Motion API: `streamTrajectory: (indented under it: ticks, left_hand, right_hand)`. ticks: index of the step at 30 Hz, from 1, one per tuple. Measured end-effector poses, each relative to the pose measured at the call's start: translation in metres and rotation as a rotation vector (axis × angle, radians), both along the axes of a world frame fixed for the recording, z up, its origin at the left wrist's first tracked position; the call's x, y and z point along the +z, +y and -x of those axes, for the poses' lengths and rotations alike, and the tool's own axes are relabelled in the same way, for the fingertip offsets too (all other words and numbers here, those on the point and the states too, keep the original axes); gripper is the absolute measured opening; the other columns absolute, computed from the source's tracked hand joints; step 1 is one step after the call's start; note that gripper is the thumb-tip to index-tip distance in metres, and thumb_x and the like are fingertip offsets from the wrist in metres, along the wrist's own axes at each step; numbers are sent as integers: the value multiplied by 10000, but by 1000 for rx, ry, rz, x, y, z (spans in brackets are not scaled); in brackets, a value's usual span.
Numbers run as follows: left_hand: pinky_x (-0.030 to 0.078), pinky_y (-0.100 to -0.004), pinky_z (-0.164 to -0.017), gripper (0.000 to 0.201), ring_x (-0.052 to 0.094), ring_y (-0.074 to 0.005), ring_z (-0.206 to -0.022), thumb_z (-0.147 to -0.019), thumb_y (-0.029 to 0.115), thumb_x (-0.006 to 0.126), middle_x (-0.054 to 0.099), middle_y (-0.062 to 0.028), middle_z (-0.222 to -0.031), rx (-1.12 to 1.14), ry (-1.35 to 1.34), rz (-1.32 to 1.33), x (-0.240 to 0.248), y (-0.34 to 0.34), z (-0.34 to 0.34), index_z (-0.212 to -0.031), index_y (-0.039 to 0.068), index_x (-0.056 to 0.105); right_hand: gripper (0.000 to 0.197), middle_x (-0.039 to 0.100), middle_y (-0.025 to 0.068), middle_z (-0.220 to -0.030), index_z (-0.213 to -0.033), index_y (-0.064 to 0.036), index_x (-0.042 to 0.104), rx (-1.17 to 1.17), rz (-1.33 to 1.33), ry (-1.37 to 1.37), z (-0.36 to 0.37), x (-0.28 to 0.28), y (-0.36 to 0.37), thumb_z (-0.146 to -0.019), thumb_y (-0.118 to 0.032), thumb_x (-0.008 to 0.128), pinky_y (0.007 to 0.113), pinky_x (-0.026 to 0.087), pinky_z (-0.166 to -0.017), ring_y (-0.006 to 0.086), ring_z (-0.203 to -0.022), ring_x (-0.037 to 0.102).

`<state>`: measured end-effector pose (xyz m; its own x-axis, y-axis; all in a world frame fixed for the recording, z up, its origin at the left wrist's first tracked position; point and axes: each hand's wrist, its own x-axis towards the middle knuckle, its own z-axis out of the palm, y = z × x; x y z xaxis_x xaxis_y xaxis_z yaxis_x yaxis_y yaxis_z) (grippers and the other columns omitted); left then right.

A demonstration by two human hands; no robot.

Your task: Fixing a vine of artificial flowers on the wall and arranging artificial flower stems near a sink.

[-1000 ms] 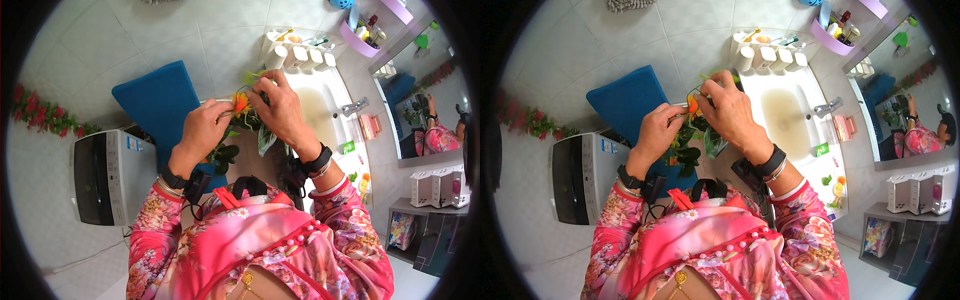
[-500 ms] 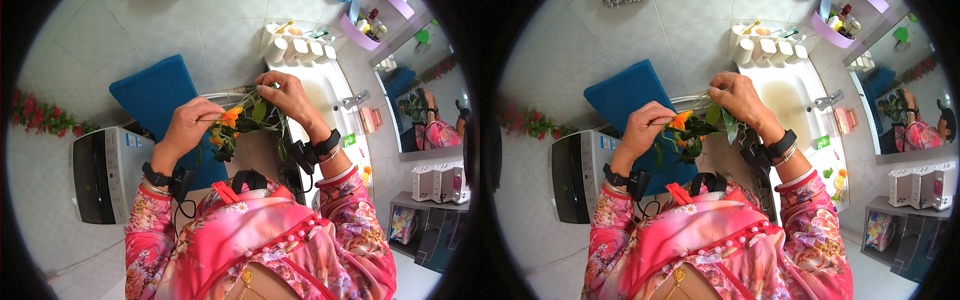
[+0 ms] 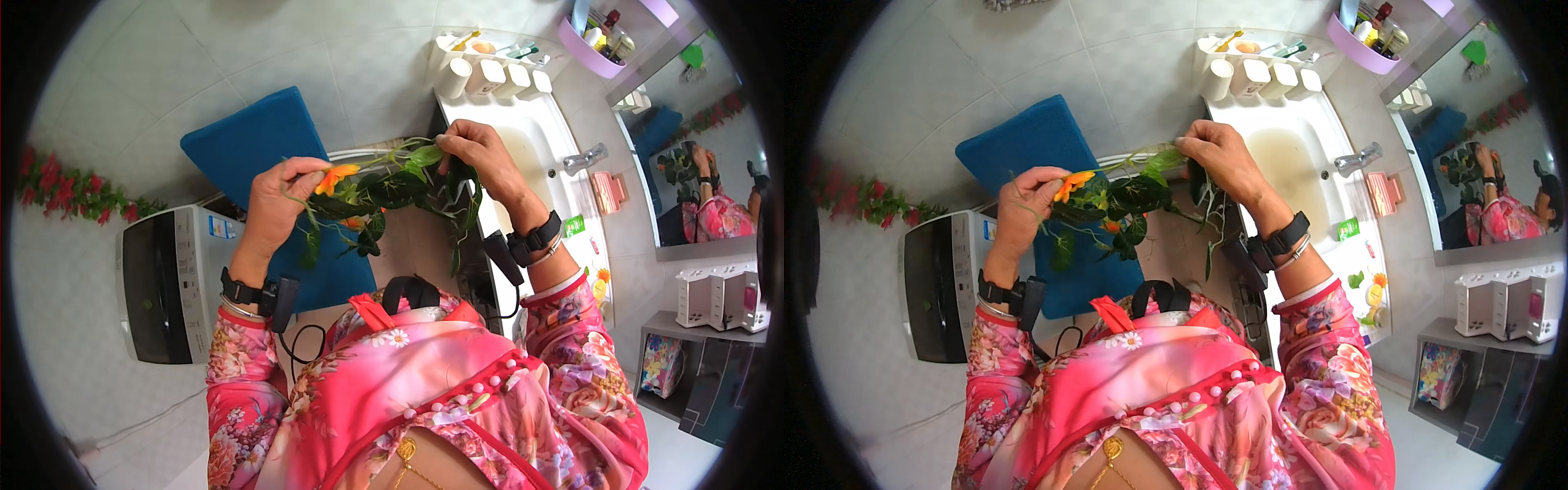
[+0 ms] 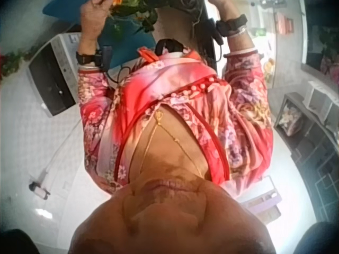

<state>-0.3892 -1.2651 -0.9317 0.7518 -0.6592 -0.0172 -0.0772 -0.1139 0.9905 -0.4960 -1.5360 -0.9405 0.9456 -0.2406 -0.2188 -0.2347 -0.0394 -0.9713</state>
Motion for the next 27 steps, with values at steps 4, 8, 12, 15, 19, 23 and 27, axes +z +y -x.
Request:
streamTrajectory:
  ticks: [4,8,12,15,19,23,27]
  left_hand:
    - [363,-156,-543,261,450,-20,-606,-868,153,578,591,20,-795,-115,22,-22,8,-12,8,-1094,26,603]
    - [424,-181,-620,250,522,-46,-685,-861,161,586,622,0,-844,-161,33,-113,3,-14,9,-1061,15,620]
    - [451,-212,-665,229,561,-69,-742,-853,149,588,638,-18,-844,-272,17,-274,3,-24,10,-1023,1,629]
    - [458,-232,-658,212,576,-94,-721,-838,130,592,648,-51,-827,-377,-103,-324,4,-31,16,-1007,9,632]
    - [464,-255,-649,193,588,-130,-709,-826,107,582,647,-104,-824,-466,-243,-301,2,-39,25,-994,26,632]
    - [464,-256,-635,205,594,-139,-679,-813,114,586,660,-115,-836,-362,-225,-339,-6,-36,19,-1004,56,637]
    - [452,-246,-648,192,572,-98,-720,-834,104,570,660,-77,-897,-260,-194,-238,-8,-23,16,-1003,47,640]
  right_hand:
    - [198,514,13,-596,-715,-8,538,-5,22,-68,-8,-6,6,-825,-172,551,233,391,-508,86,-538,497]
    - [218,507,18,-586,-720,-4,542,-16,96,-38,-9,1,14,-826,-193,570,243,386,-498,85,-542,491]
    - [248,491,49,-555,-711,2,545,27,295,-68,-8,7,21,-819,-216,591,279,383,-492,115,-536,488]
    - [237,498,107,-559,-724,4,552,83,479,-91,-10,16,30,-807,-213,594,324,394,-507,198,-521,491]
    - [206,538,179,-651,-744,-1,562,178,645,-193,-11,9,36,-787,-202,588,378,411,-552,335,-567,490]
    - [173,536,54,-727,-807,17,572,212,585,-273,-7,9,37,-823,-151,606,260,385,-521,83,-607,477]
    - [122,571,10,-911,-831,-6,598,114,237,-275,0,13,25,-857,-123,579,211,423,-562,51,-664,502]
